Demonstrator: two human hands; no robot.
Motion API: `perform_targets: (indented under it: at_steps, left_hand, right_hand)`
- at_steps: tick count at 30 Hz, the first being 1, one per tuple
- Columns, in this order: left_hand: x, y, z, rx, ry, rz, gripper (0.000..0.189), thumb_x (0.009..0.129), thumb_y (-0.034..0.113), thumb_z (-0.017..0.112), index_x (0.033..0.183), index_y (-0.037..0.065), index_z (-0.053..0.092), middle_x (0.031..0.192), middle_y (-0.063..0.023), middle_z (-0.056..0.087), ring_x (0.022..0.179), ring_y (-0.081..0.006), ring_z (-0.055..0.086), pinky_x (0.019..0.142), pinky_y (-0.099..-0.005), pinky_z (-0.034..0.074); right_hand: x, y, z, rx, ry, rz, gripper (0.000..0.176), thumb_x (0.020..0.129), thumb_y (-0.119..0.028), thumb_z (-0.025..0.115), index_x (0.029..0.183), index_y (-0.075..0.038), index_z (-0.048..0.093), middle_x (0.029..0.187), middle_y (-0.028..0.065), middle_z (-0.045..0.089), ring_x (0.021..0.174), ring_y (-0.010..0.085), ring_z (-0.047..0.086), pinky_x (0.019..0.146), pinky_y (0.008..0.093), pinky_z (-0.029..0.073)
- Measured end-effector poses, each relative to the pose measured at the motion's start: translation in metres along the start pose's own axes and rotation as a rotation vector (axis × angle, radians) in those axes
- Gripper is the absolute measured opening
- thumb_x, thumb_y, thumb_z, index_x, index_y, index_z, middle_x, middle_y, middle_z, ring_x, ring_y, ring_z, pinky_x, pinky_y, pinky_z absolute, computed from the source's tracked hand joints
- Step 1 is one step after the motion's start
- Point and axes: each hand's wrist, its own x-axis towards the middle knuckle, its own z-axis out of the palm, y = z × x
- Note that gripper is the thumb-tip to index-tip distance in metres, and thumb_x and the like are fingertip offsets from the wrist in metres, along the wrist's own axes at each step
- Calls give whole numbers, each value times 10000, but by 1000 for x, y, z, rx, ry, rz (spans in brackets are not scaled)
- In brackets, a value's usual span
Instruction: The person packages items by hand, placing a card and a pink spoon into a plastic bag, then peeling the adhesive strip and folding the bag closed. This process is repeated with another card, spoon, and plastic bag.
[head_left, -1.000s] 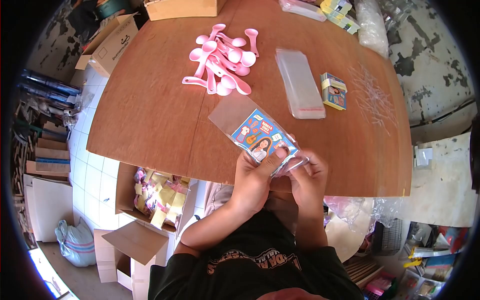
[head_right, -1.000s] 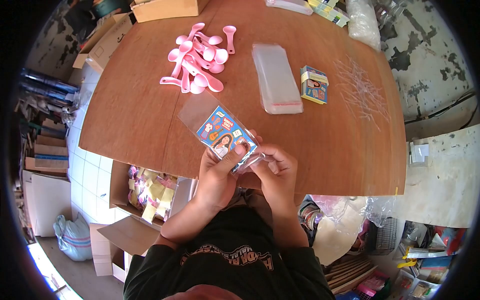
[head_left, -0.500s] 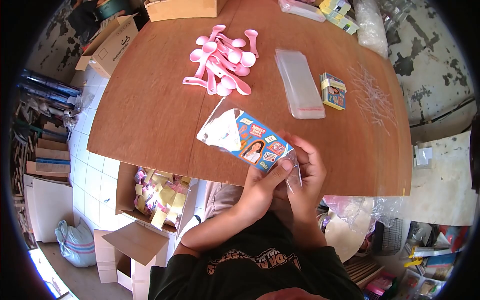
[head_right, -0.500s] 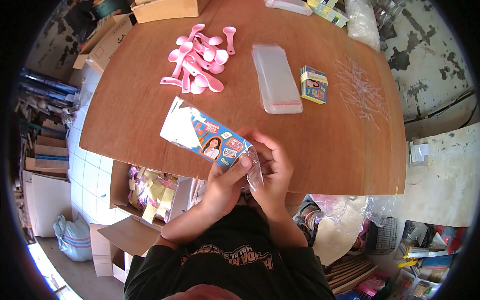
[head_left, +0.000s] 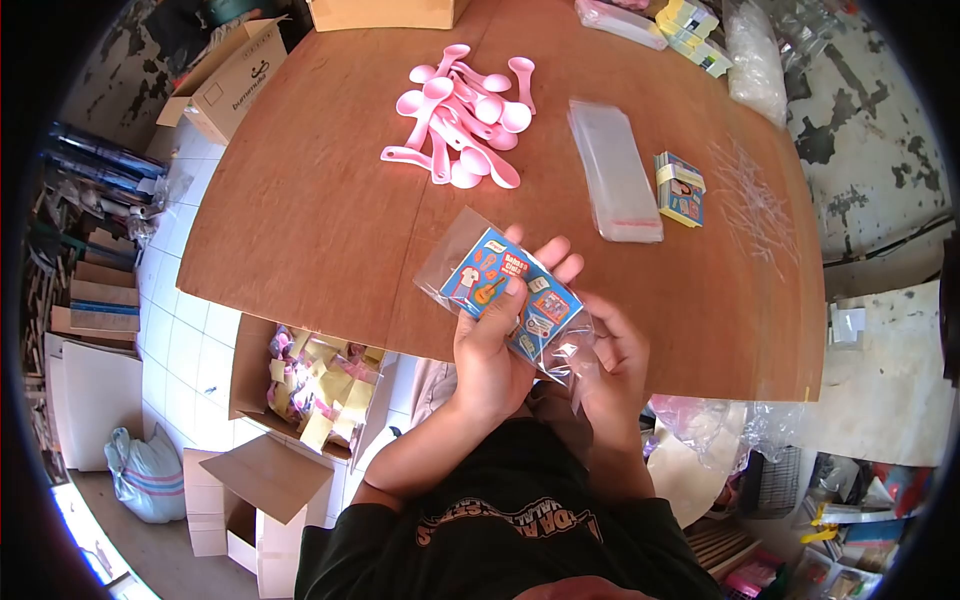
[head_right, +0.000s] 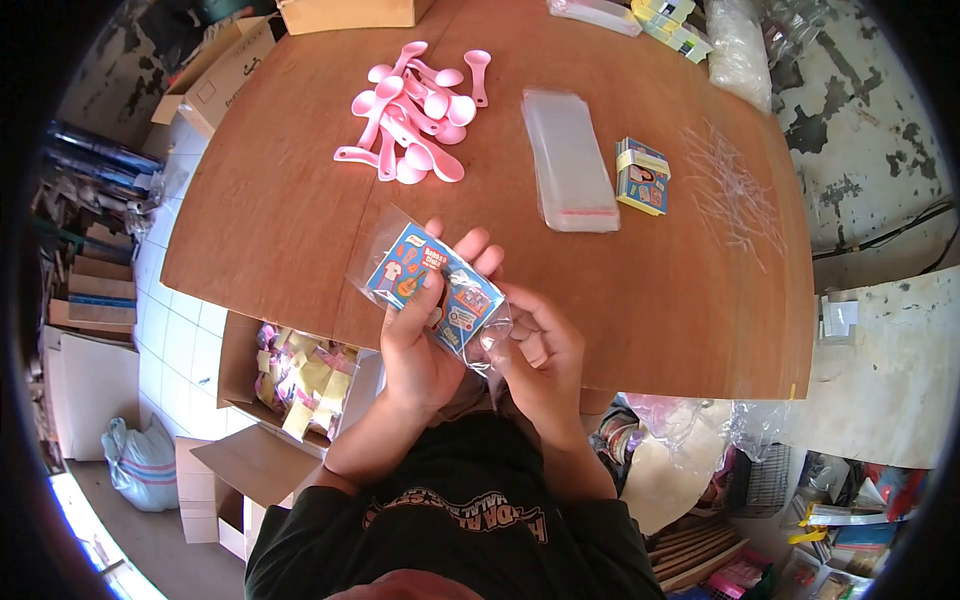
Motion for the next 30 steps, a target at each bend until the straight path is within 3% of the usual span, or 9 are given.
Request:
perform_targets:
  at_steps: [7, 9, 14, 18, 21, 23, 25, 27, 30]
  left_hand:
    - [-1, 4, -8, -44, -21, -78, 508, 916, 183, 508, 1363, 38, 316, 1227, -216, 546, 1128, -318, 561, 943, -423, 464]
    - [-2, 4, -10, -22, -61, -119, 508, 906, 180, 521, 1349, 23, 329, 1201, -214, 563, 1119, -319, 566, 946, -420, 462]
    - [-4, -2, -16, 47, -66, -181, 504, 876, 123, 540, 1327, -13, 361, 1181, -203, 589, 1124, -293, 554, 1019, -409, 375]
    - [-1, -1, -20, 1, -121, -186, 528, 892, 121, 528, 1372, 9, 338, 1232, -192, 563, 1154, -268, 535, 991, -396, 401]
    - [4, 5, -14, -171, -148, -90, 617, 865, 128, 551, 1412, 49, 276, 1296, -207, 505, 1183, -306, 513, 1003, -426, 389]
    - [8, 7, -18, -230, -151, 78, 671, 848, 139, 566, 1429, 77, 236, 1319, -213, 469, 1183, -340, 510, 991, -443, 406]
    - [8, 11, -26, -185, -194, 15, 616, 862, 130, 554, 1404, 56, 270, 1131, -190, 586, 1093, -308, 576, 923, -420, 460]
    - [6, 8, -24, -151, -195, -16, 556, 876, 109, 535, 1375, 26, 304, 1040, -171, 621, 1025, -283, 604, 904, -400, 465]
    - [5, 6, -22, -161, -195, -53, 483, 885, 93, 523, 1332, 3, 363, 1012, -159, 628, 991, -268, 609, 892, -386, 467]
  right_hand:
    - [-4, 7, -9, -63, -14, 218, 196, 864, 46, 572, 1056, 78, 543, 954, 131, 644, 860, 131, 629, 770, 256, 505]
    - [-2, 15, -5, -46, 32, 95, 153, 852, 59, 583, 991, 53, 519, 944, 130, 642, 856, 120, 623, 744, 243, 504]
    - [1, 15, 6, 26, 97, 44, 212, 819, 91, 608, 936, 3, 456, 913, 122, 638, 857, 115, 618, 738, 230, 500]
    - [3, 11, 10, -30, 109, 20, 269, 801, 106, 621, 938, -19, 426, 894, 117, 630, 838, 111, 619, 708, 219, 501]
    - [3, 5, 8, -59, 21, 44, 299, 801, 104, 624, 969, -20, 411, 900, 124, 624, 795, 102, 615, 656, 211, 498]
    - [4, 2, 7, -50, 14, 51, 309, 800, 104, 627, 975, -22, 406, 900, 124, 622, 774, 96, 610, 637, 209, 492]
    - [4, 0, 9, -39, 4, 59, 318, 799, 105, 629, 981, -23, 401, 901, 123, 621, 753, 90, 606, 618, 207, 487]
    - [3, 0, 11, -20, 13, 63, 316, 801, 106, 628, 977, -26, 401, 913, 126, 620, 760, 87, 602, 611, 203, 480]
    - [3, 6, 9, 14, 16, 43, 324, 794, 121, 622, 966, -29, 391, 947, 137, 611, 821, 91, 602, 649, 206, 491]
